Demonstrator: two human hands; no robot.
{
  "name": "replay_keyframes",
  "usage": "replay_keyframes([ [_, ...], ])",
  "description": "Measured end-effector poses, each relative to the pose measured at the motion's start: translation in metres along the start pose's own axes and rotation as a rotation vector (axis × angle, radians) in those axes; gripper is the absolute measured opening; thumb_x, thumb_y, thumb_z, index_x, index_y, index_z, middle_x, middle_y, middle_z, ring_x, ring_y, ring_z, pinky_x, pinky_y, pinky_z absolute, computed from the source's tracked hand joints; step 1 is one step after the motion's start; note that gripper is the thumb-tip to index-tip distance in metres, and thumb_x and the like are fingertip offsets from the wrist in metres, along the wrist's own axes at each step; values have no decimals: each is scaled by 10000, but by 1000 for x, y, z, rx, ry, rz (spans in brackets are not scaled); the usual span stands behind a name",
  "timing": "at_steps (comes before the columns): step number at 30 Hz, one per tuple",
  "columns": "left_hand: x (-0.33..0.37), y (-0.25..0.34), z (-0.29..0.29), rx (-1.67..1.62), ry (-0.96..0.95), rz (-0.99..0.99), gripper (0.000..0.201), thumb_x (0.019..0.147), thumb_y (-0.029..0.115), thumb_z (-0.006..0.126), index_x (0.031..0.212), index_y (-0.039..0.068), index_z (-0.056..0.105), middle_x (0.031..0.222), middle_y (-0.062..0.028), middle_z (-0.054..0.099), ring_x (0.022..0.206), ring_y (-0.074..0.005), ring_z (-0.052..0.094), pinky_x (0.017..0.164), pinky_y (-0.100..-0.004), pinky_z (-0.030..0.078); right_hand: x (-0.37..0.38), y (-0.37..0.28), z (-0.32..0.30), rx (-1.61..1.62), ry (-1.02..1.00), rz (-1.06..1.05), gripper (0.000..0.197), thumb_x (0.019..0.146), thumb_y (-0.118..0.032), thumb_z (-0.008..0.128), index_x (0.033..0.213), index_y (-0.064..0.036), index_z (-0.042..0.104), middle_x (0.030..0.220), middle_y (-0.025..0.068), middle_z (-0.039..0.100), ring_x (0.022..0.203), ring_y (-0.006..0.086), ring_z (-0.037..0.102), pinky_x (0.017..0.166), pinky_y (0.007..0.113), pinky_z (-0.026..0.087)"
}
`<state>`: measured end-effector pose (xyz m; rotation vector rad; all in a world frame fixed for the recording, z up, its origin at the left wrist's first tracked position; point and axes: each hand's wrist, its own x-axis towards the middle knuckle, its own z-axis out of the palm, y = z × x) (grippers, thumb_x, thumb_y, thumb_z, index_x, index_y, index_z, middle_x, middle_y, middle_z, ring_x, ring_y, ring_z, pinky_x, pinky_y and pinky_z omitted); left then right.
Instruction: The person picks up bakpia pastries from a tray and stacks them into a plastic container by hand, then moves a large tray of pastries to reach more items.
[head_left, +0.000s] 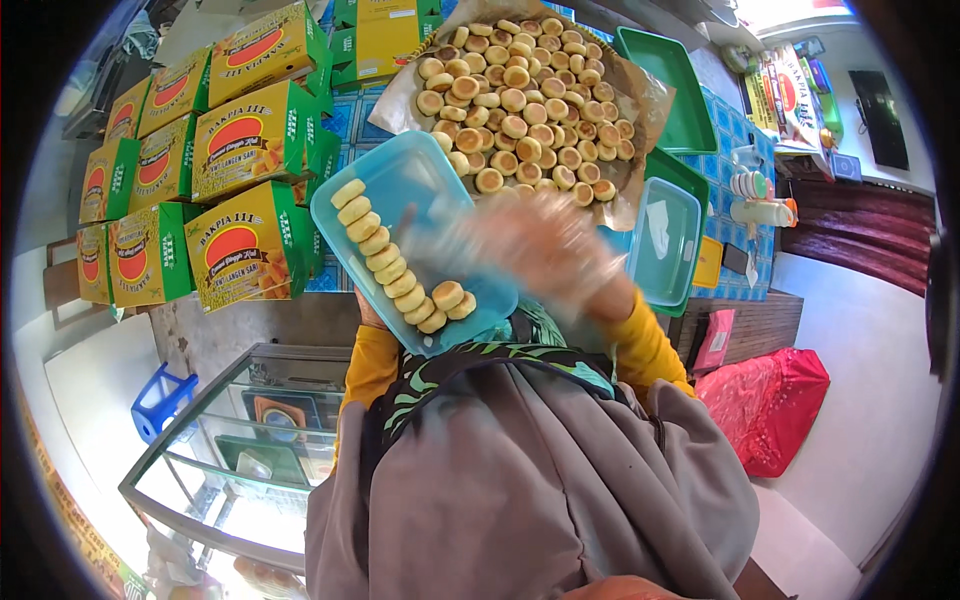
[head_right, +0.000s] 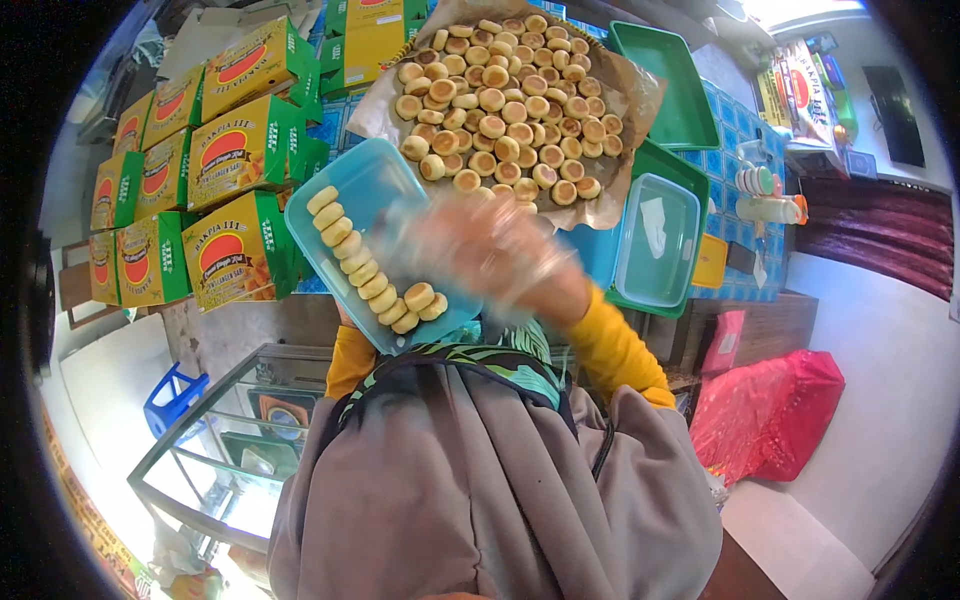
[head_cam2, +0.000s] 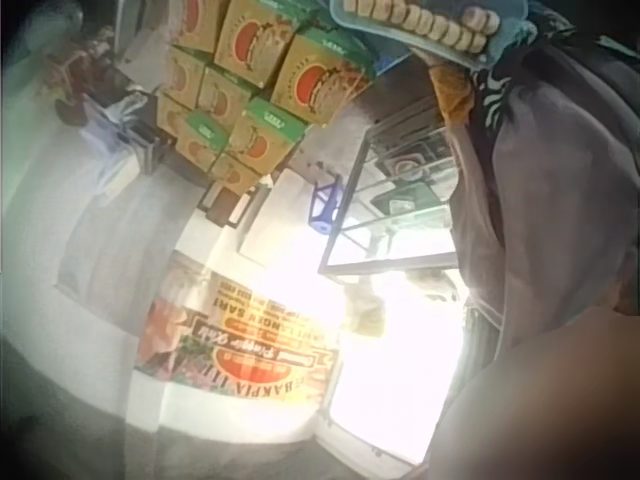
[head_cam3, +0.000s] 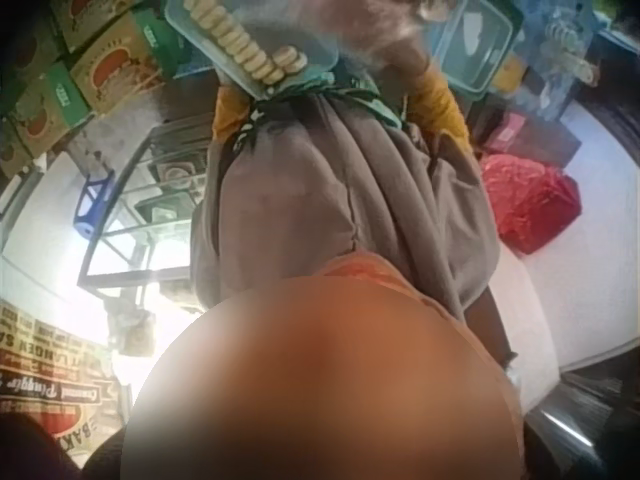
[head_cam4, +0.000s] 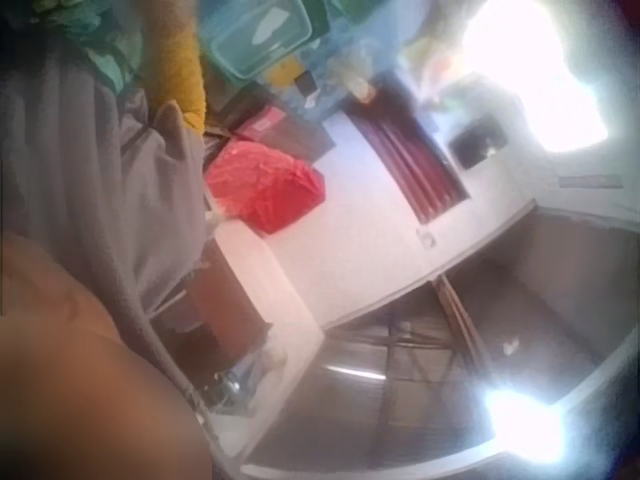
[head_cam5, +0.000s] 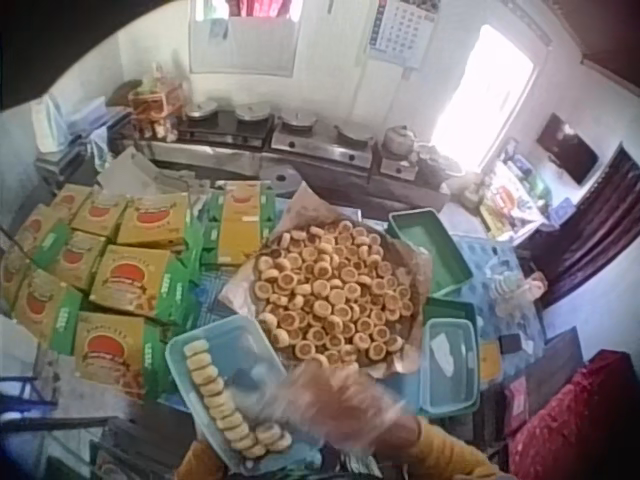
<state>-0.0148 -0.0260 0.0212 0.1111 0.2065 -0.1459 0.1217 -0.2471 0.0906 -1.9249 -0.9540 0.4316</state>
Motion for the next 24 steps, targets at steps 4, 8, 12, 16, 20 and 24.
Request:
replay_keyframes([
  [4, 3, -5, -7, -89, -80, 12, 786, 886, 706, 314, 1482, 200, 229, 1433, -246, 290, 1279, -474, 325, 1016, -604, 328, 22, 90, -27, -915, 82, -65, 427, 819, -228, 603, 1223, -93, 572, 1394, 96, 476, 1347, 281, 369, 1109, 433, 276],
  [8, -7, -2, -10, 72, 8, 96, 732, 907, 677, 331, 1434, 169, 327, 1337, -186, 424, 1199, -371, 452, 975, -517, 413, 53, 106, 1, -1024, 38, 234, 303, 753, -262, 685, 998, -83, 669, 1073, 136, 641, 1000, 316, 608, 854, 416, 476],
  [12, -20, -5, -42, 11, 83, 171, 716, 910, 671, 336, 1416, 165, 345, 1304, -168, 440, 1168, -347, 465, 954, -495, 424, 68, 90, 4, -831, 13, 280, 318, 765, -264, 679, 1025, -82, 658, 1068, 132, 645, 997, 309, 611, 852, 406, 477],
  [16, -22, -4, -61, -13, 100, 222, 700, 914, 664, 341, 1398, 160, 362, 1271, -150, 455, 1136, -322, 478, 934, -473, 435, 91, 88, -9, -499, -28, 184, 333, 776, -267, 673, 1051, -81, 647, 1063, 127, 650, 993, 302, 614, 850, 397, 479],
  [20, -19, -5, -76, -33, 89, 254, 684, 917, 658, 346, 1380, 156, 380, 1238, -132, 470, 1104, -297, 491, 913, -451, 446, 111, 83, -1, -335, -109, 199, 348, 787, -269, 668, 1078, -80, 636, 1058, 122, 654, 990, 296, 617, 848, 388, 480],
  [24, -19, -8, -90, -47, 64, 272, 670, 920, 652, 351, 1363, 151, 398, 1205, -114, 486, 1072, -273, 504, 893, -429, 457, 115, 83, 3, -243, -127, 238, 364, 799, -272, 662, 1105, -79, 624, 1053, 117, 658, 987, 289, 620, 845, 379, 481],
])
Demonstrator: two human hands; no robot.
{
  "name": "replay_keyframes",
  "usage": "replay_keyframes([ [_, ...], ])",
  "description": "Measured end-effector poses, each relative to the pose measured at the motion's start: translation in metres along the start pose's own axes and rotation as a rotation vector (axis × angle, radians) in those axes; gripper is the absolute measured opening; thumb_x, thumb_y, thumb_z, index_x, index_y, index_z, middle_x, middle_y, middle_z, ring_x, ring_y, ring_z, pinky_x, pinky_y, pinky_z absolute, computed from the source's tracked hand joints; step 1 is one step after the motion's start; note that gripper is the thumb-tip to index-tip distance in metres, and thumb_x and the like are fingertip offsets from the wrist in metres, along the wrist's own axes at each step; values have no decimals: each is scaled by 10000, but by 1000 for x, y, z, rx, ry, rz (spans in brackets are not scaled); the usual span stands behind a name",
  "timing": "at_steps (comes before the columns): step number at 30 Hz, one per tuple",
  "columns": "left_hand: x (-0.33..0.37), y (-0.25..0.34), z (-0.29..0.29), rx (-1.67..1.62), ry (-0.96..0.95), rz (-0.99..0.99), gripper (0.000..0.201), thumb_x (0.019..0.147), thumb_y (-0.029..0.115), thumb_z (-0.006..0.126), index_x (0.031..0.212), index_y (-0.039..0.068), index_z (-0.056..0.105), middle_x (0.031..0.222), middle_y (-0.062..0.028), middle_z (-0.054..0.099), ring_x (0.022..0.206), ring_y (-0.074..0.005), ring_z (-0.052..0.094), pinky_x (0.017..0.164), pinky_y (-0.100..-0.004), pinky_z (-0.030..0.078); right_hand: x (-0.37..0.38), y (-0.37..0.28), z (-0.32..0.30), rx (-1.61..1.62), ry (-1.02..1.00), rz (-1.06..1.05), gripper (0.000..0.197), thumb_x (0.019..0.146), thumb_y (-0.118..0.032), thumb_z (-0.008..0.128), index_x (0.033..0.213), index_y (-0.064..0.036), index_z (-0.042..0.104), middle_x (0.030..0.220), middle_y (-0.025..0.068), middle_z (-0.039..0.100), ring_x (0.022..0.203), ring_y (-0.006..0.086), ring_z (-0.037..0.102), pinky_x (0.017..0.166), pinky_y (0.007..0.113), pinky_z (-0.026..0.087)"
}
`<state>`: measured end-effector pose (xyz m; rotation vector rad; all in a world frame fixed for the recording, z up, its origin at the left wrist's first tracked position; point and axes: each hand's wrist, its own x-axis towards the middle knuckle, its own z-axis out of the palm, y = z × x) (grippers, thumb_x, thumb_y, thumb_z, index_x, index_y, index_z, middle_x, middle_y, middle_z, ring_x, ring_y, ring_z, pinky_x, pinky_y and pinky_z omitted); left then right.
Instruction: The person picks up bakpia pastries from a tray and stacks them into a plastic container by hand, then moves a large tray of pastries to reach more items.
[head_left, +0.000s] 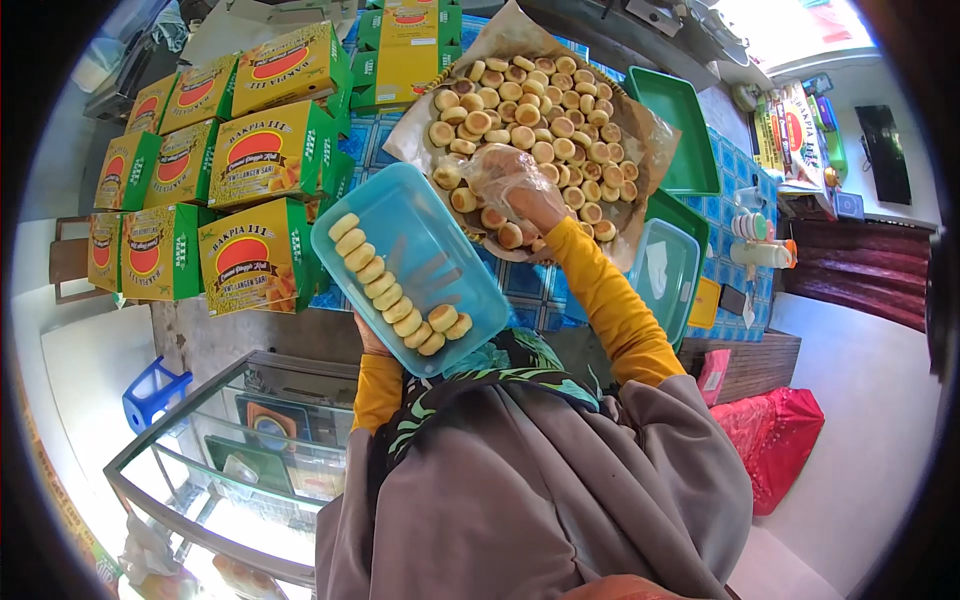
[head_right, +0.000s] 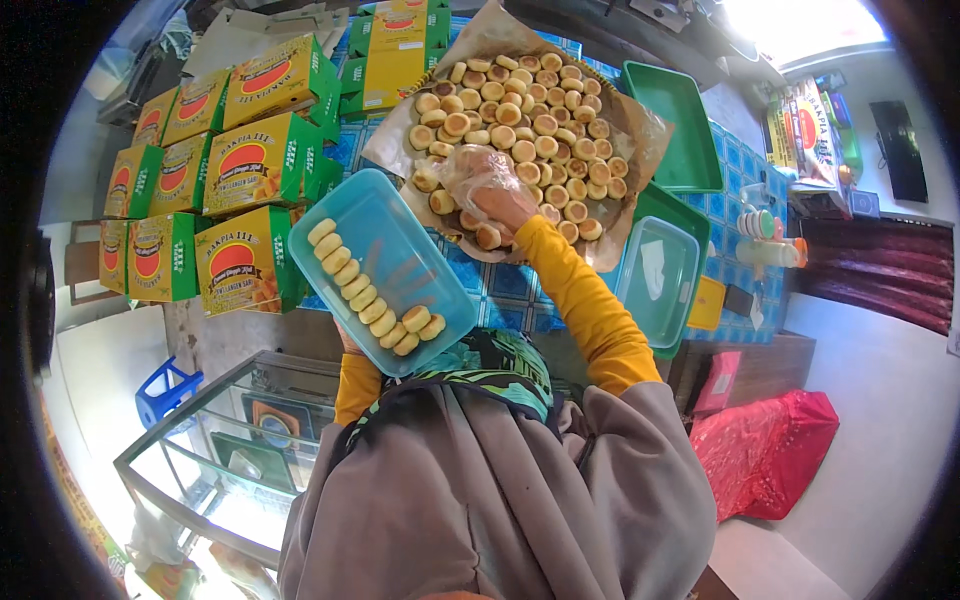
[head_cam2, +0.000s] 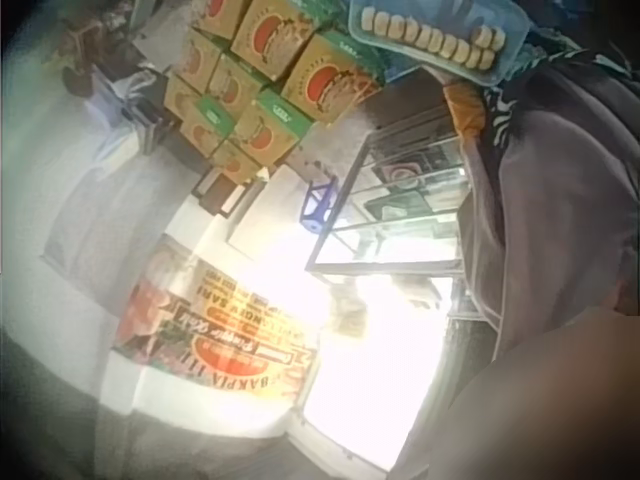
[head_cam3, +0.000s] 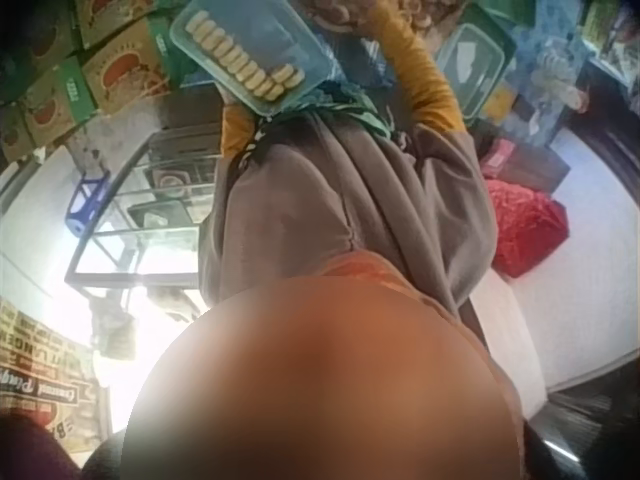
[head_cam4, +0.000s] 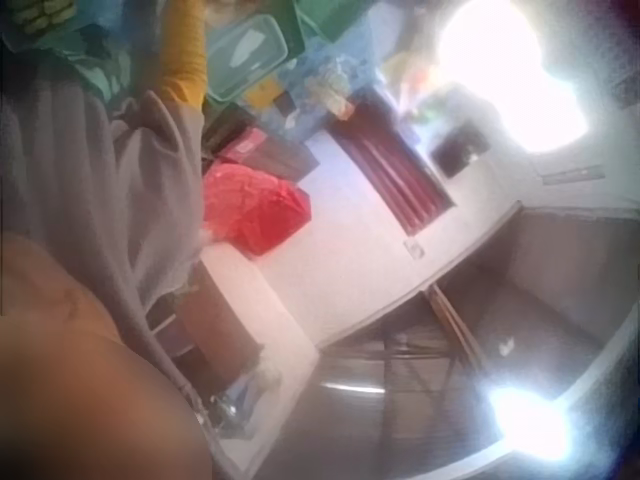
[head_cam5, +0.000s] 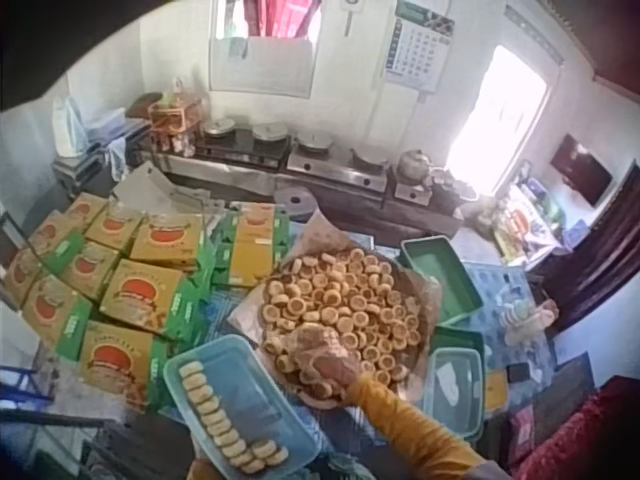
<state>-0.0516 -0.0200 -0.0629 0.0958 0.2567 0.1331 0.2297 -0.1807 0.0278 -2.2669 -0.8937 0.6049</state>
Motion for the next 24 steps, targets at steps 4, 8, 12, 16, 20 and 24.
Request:
replay_keyframes([
  [4, 1, -1, -17, -36, -23, 4, 656, 923, 646, 356, 1345, 147, 415, 1172, -96, 501, 1041, -248, 517, 872, -407, 468, 4, -4, 0, 56, 11, -1, 376, 782, -268, 688, 1103, -81, 631, 982, 107, 676, 894, 271, 644, 787, 341, 505],
  [8, 4, -4, -25, -57, -48, -4, 642, 927, 640, 360, 1327, 143, 433, 1140, -78, 516, 1009, -224, 530, 852, -385, 479, 2, -11, -5, 37, 22, 1, 368, 783, -252, 697, 1105, -87, 631, 1000, 90, 667, 896, 260, 637, 810, 327, 500],
  [12, 9, -6, -29, -74, -73, -4, 629, 930, 634, 365, 1309, 138, 451, 1107, -60, 532, 977, -199, 543, 831, -362, 490, 3, -16, -4, -142, 43, 29, 369, 795, -200, 695, 1137, -89, 615, 1065, 90, 653, 938, 262, 632, 850, 337, 496],
  [16, 10, -5, -28, -75, -82, 22, 617, 933, 627, 370, 1291, 134, 469, 1074, -42, 547, 945, -175, 556, 811, -340, 501, 10, -14, -3, -75, 71, -43, 367, 802, -190, 690, 1146, -92, 609, 1093, 91, 643, 968, 264, 626, 859, 341, 496],
  [20, 16, -8, 31, 280, 238, 139, 541, 930, 639, 391, 1124, 155, 534, 807, 64, 480, 679, -60, 475, 583, -212, 443, 2, -18, -30, 293, 171, -169, 365, 810, -180, 686, 1155, -94, 603, 1121, 92, 633, 997, 265, 620, 869, 346, 495],
  [24, 23, -4, 49, 172, 163, 76, 525, 917, 656, 398, 1072, 175, 541, 784, 72, 457, 658, -52, 459, 555, -208, 424, -34, -68, -45, 450, 4, -360, 361, 819, -160, 676, 1165, -98, 593, 1156, 95, 617, 1040, 267, 606, 883, 350, 494],
])
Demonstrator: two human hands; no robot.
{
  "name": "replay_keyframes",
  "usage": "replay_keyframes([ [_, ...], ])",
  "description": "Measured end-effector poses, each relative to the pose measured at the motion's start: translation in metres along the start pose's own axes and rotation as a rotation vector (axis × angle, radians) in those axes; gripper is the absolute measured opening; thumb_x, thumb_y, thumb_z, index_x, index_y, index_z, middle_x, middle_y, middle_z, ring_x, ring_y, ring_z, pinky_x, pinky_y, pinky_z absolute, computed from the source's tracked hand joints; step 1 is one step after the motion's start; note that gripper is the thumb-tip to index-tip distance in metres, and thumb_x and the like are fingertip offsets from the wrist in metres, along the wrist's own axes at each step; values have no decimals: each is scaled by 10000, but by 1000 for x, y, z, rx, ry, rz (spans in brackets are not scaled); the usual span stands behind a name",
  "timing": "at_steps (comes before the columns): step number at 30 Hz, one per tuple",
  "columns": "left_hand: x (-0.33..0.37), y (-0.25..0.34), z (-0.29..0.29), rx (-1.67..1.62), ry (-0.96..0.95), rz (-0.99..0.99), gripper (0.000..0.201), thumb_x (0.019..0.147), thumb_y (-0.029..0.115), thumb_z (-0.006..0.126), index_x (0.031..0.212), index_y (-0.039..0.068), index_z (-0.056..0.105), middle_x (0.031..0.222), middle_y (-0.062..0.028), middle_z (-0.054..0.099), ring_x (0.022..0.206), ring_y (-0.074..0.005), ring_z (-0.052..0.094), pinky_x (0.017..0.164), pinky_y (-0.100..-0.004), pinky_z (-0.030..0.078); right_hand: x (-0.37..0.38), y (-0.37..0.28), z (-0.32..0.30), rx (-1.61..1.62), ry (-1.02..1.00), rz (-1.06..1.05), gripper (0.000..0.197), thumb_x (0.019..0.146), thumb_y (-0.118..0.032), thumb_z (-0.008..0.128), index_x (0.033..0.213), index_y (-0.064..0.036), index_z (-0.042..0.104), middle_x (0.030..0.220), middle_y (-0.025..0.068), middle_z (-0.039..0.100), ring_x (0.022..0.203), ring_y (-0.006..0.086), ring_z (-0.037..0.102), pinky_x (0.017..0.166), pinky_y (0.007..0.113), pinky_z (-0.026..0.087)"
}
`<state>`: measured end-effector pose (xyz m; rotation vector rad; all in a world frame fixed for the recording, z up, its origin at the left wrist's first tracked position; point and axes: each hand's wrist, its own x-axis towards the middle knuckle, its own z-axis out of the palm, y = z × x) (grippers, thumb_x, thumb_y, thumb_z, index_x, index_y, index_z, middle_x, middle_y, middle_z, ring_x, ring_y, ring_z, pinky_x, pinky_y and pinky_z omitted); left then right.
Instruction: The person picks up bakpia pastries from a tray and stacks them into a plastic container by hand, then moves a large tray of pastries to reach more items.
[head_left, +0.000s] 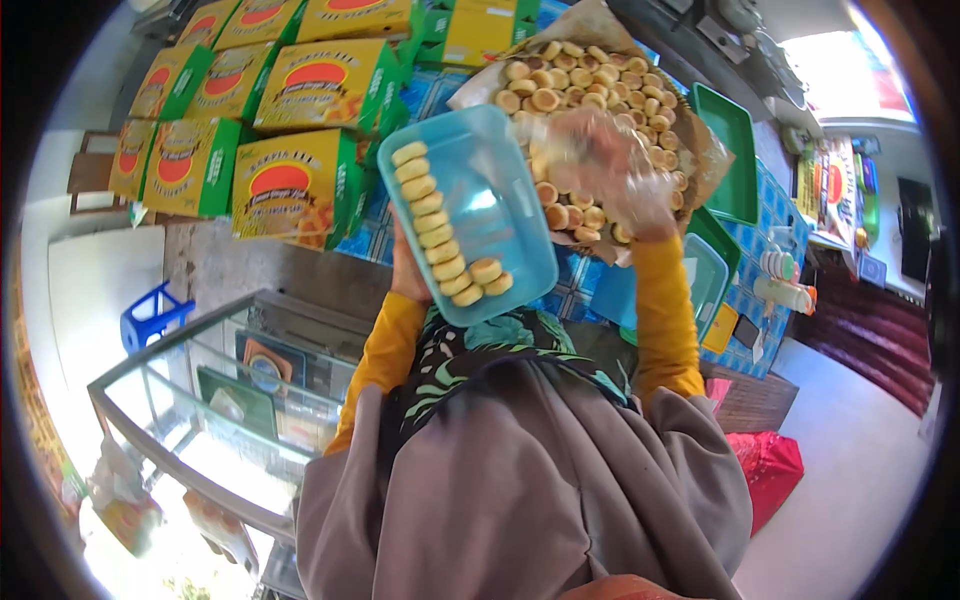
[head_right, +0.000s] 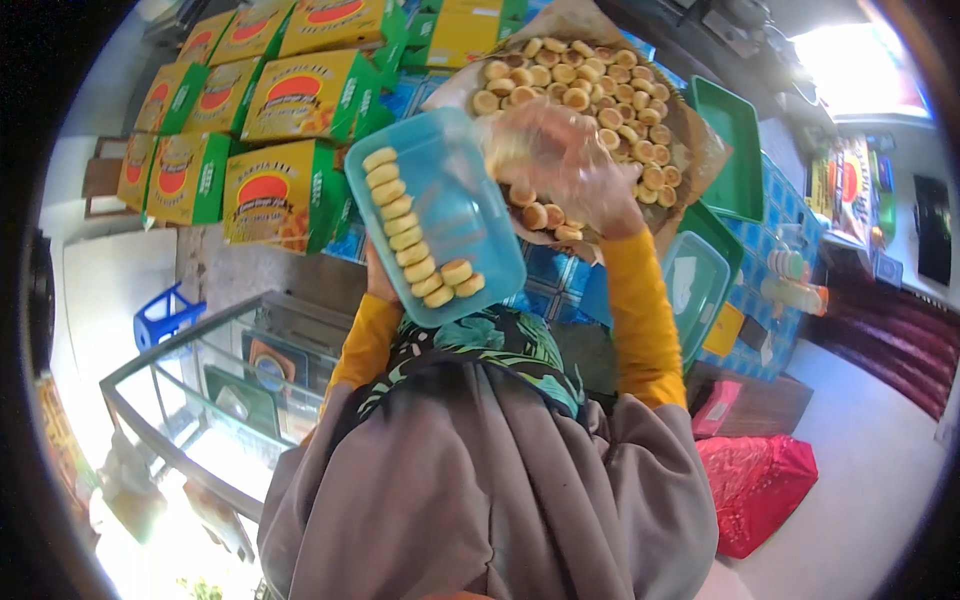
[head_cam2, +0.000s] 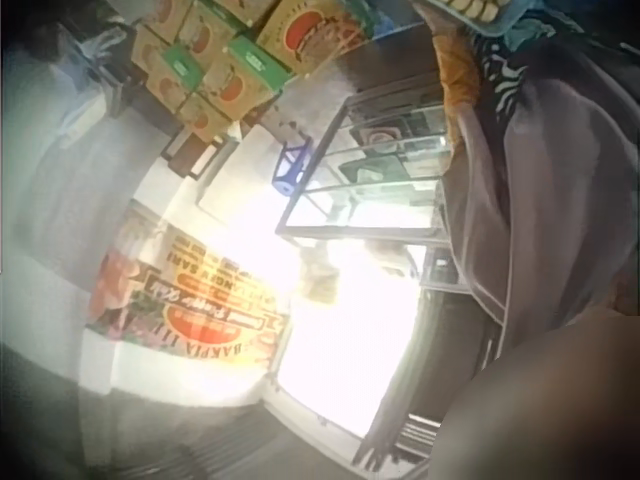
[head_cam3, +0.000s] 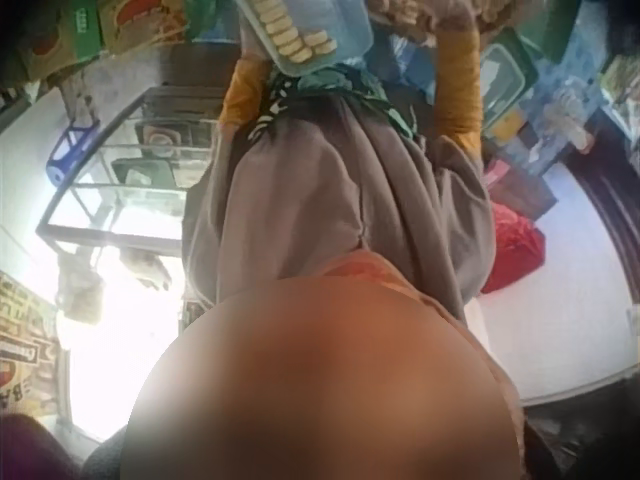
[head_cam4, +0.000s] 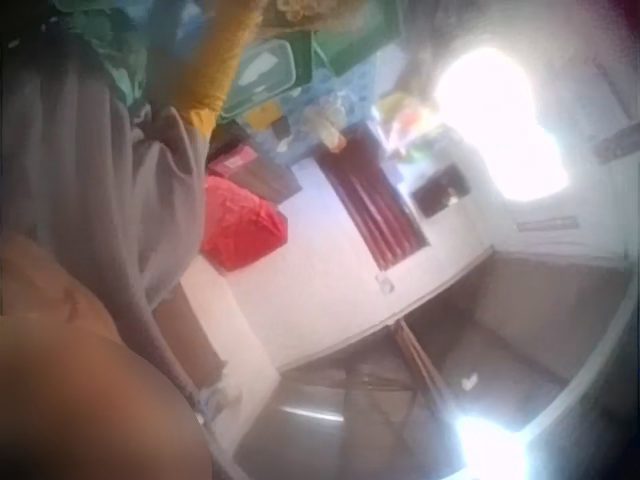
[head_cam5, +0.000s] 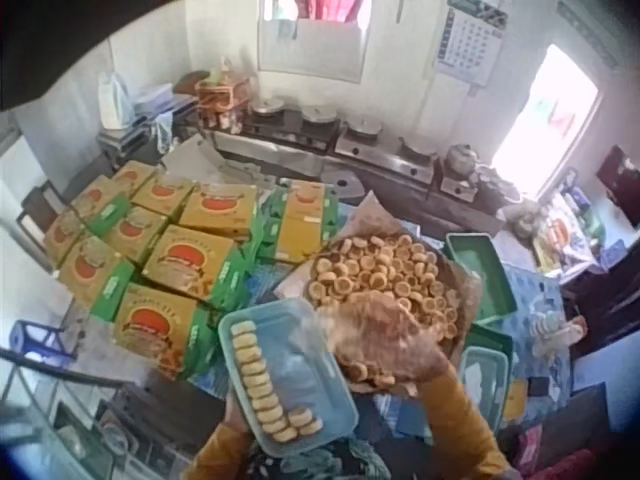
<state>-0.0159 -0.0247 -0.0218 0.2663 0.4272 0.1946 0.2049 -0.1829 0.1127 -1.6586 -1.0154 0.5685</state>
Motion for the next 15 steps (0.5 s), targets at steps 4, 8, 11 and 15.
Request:
replay_keyframes([
  [4, 19, -2, -18, -285, -368, -88, 442, 958, 520, 411, 1154, 143, 532, 954, -1, 563, 848, -134, 574, 741, -306, 526, -32, -33, 36, -389, -281, -273, 352, 821, -115, 642, 1165, -99, 568, 1165, 107, 582, 1082, 275, 577, 893, 357, 494],
  [8, 20, -8, -18, -196, -142, -58, 622, 937, 588, 375, 1320, 106, 467, 1275, -104, 542, 1162, -275, 539, 1019, -444, 440, -33, -32, 79, -982, -413, -274, 401, 778, -84, 594, 1176, -75, 541, 1042, 125, 560, 972, 305, 583, 871, 391, 497],
  [11, 4, -5, 19, -41, 8, -14, 644, 920, 644, 395, 1321, 144, 454, 1190, -20, 549, 1059, -191, 577, 911, -363, 515, -42, -25, 86, -593, -330, -400, 363, 757, -89, 569, 1119, -59, 566, 992, 149, 557, 920, 322, 584, 823, 429, 493],
  [15, 1, -9, 14, -40, 39, -10, 547, 955, 582, 384, 1257, 139, 494, 1085, -4, 566, 959, -140, 588, 831, -311, 531, -46, -24, 71, -596, -527, -258, 345, 840, -120, 550, 1175, -41, 572, 1088, 166, 555, 986, 337, 571, 845, 394, 494],
])
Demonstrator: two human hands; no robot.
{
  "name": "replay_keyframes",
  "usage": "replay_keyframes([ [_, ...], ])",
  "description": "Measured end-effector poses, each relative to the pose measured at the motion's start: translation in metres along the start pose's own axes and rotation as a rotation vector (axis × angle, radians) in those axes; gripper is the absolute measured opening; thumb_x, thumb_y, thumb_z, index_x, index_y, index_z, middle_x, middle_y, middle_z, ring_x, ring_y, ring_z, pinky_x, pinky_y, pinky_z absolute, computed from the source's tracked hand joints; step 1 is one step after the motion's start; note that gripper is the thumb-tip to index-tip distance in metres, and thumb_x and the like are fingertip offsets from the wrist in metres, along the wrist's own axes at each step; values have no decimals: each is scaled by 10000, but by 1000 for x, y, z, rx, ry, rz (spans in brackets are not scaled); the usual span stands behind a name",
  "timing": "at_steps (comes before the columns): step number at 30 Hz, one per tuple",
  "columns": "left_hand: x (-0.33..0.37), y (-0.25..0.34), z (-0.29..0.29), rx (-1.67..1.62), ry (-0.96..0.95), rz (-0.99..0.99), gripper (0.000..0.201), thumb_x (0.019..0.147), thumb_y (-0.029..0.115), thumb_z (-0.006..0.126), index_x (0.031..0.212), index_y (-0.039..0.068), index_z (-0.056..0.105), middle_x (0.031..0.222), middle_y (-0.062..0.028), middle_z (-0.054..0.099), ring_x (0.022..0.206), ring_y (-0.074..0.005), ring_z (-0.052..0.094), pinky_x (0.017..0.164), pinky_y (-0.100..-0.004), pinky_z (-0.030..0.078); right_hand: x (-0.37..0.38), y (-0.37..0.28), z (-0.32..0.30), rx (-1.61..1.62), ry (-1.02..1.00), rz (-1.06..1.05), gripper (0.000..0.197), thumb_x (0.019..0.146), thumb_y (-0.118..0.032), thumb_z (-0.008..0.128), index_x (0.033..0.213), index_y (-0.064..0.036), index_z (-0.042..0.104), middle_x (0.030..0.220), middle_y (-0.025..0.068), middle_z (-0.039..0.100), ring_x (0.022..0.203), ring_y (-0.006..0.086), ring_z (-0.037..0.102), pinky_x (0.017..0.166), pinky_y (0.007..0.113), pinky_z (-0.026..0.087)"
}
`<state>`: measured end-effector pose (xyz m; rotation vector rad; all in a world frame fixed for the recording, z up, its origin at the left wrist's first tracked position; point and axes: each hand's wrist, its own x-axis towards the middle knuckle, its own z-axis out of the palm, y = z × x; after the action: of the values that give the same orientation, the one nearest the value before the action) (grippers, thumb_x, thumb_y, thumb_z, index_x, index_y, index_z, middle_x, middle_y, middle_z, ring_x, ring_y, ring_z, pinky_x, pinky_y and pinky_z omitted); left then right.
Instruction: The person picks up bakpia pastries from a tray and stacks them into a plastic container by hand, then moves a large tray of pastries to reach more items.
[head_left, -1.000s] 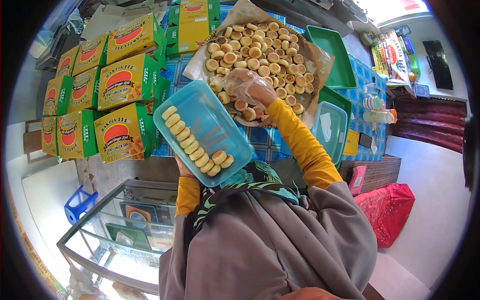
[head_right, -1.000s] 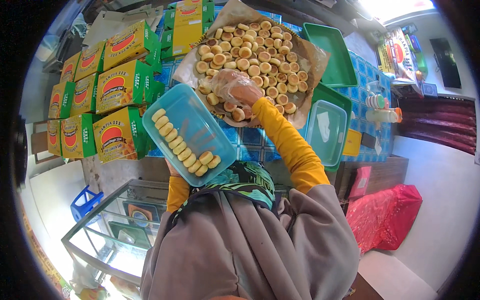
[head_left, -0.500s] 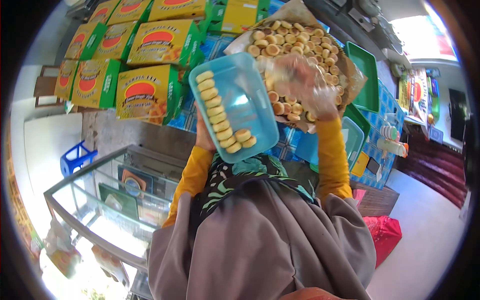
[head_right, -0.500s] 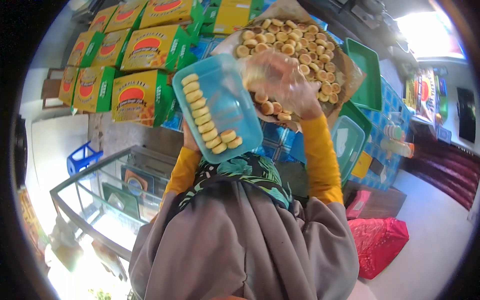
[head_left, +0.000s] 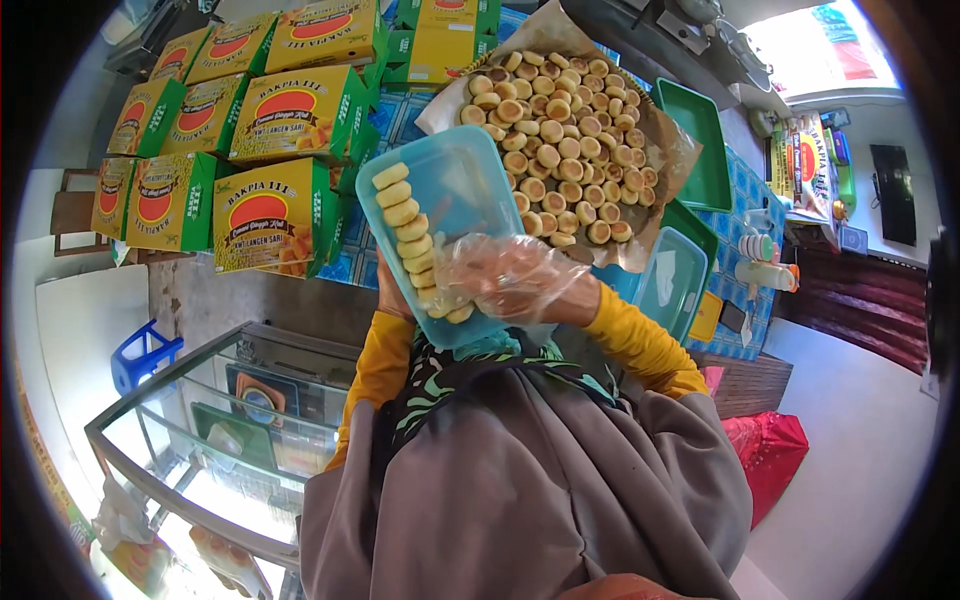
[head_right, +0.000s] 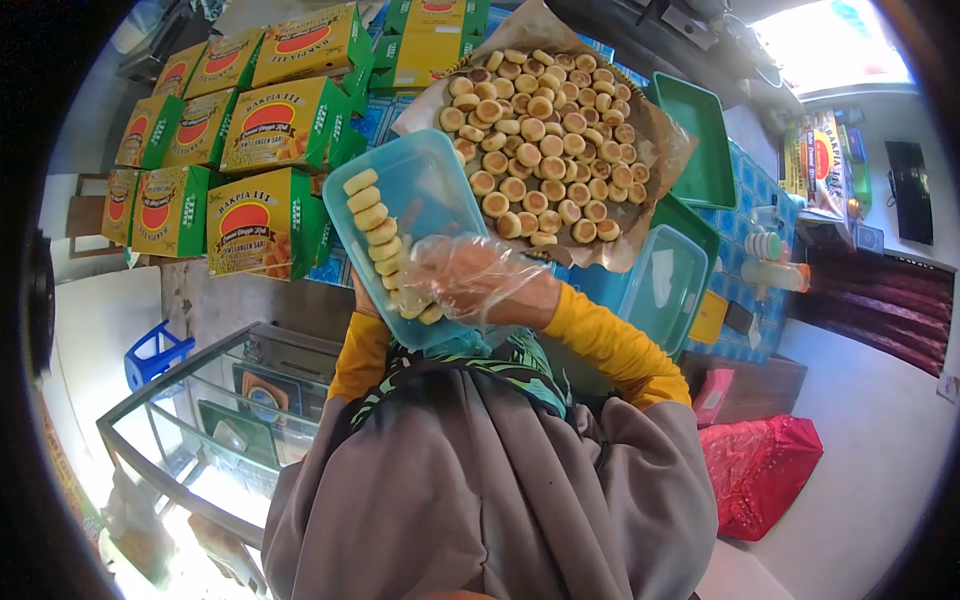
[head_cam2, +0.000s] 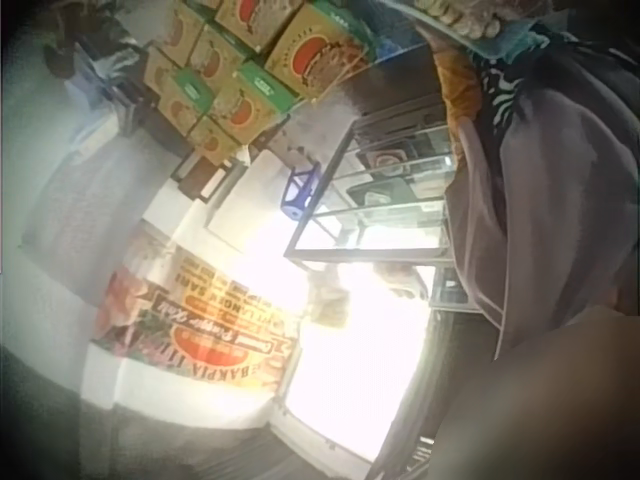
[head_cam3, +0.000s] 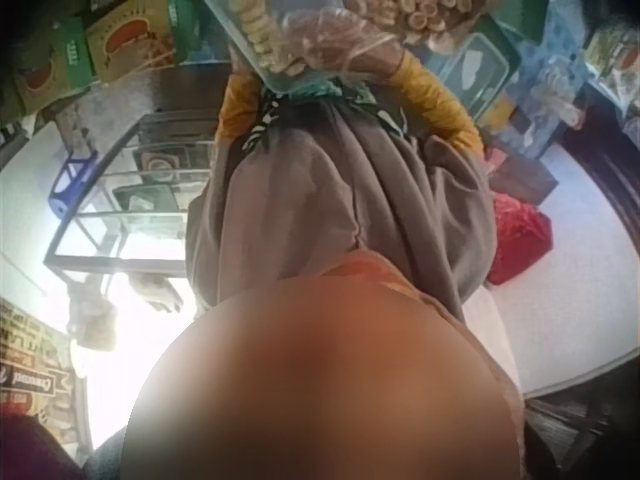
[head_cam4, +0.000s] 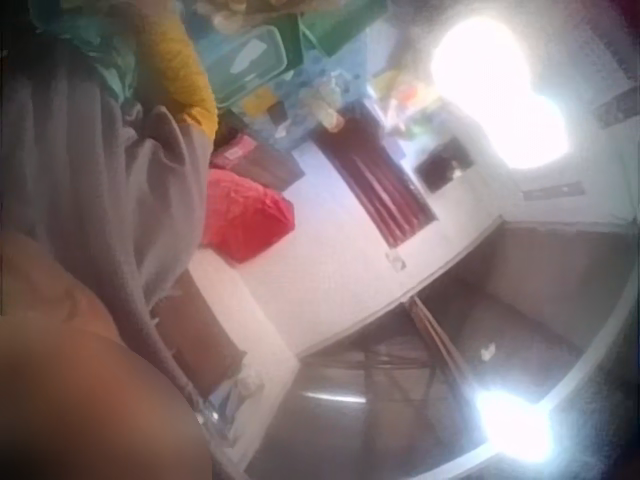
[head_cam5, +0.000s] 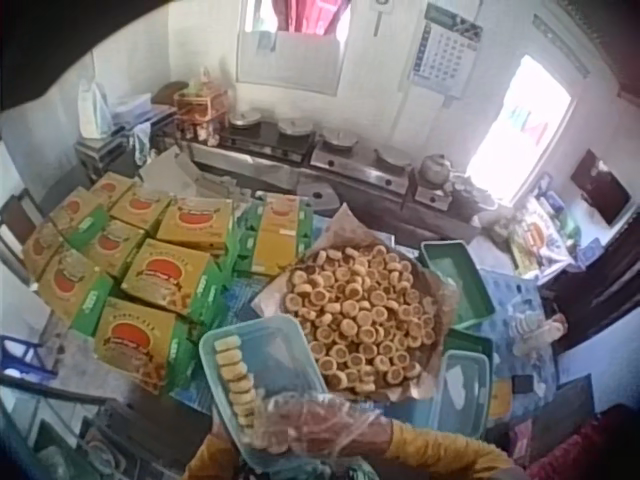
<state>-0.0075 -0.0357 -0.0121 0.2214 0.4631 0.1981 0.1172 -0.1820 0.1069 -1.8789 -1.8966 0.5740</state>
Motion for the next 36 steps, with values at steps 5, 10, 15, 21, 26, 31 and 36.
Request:
replay_keyframes([
  [5, 1, 0, -2, 6, 0, 32, 470, 964, 552, 392, 1152, 144, 530, 933, 39, 545, 825, -78, 556, 732, -250, 511, -2, 95, -92, 503, 494, 358, 336, 841, -170, 581, 1161, -76, 618, 1193, 154, 589, 1066, 322, 578, 903, 384, 480],
  [10, -12, -1, -22, -85, -99, 19, 458, 961, 549, 409, 1137, 145, 533, 915, 43, 539, 812, -75, 547, 734, -239, 500, 56, 266, -107, -219, 472, 897, 333, 809, -188, 615, 1127, -95, 648, 1184, 140, 624, 1075, 315, 593, 926, 385, 473],
  [15, -37, 2, -57, -89, 61, 163, 516, 953, 562, 418, 1221, 131, 511, 1071, -2, 558, 961, -132, 559, 844, -295, 498, 102, 286, -71, -372, 324, 709, 332, 774, -236, 634, 1075, -102, 681, 1094, 153, 661, 1022, 346, 615, 902, 405, 483],
  [21, -31, -6, -52, -256, -122, 120, 489, 983, 487, 355, 1257, 106, 493, 1144, -35, 566, 1027, -154, 569, 917, -332, 494, 62, 359, -95, -538, 315, 706, 261, 827, -236, 575, 1039, -122, 677, 1065, 149, 661, 988, 337, 624, 862, 424, 497],
  [26, -26, -7, -50, -269, -174, 126, 528, 982, 505, 340, 1286, 96, 476, 1200, -52, 547, 1079, -173, 551, 960, -352, 470, 78, 327, -88, -500, 511, 496, 245, 834, -234, 569, 1018, -111, 673, 1038, 155, 661, 970, 338, 628, 851, 424, 500],
  [31, -32, 3, -18, -169, -130, 105, 586, 971, 553, 335, 1300, 85, 459, 1218, -60, 535, 1082, -195, 545, 963, -367, 464, 99, 289, -70, -464, 433, 505, 291, 851, -291, 577, 1069, -118, 663, 1073, 143, 654, 1009, 311, 620, 872, 413, 497],
  [36, -41, 14, 21, -44, -63, 108, 645, 960, 602, 329, 1313, 74, 443, 1235, -67, 522, 1085, -217, 539, 966, -382, 458, 109, 298, -58, -420, 295, 571, 350, 869, -317, 582, 1155, -125, 638, 1133, 132, 639, 1060, 281, 606, 897, 399, 491],
])
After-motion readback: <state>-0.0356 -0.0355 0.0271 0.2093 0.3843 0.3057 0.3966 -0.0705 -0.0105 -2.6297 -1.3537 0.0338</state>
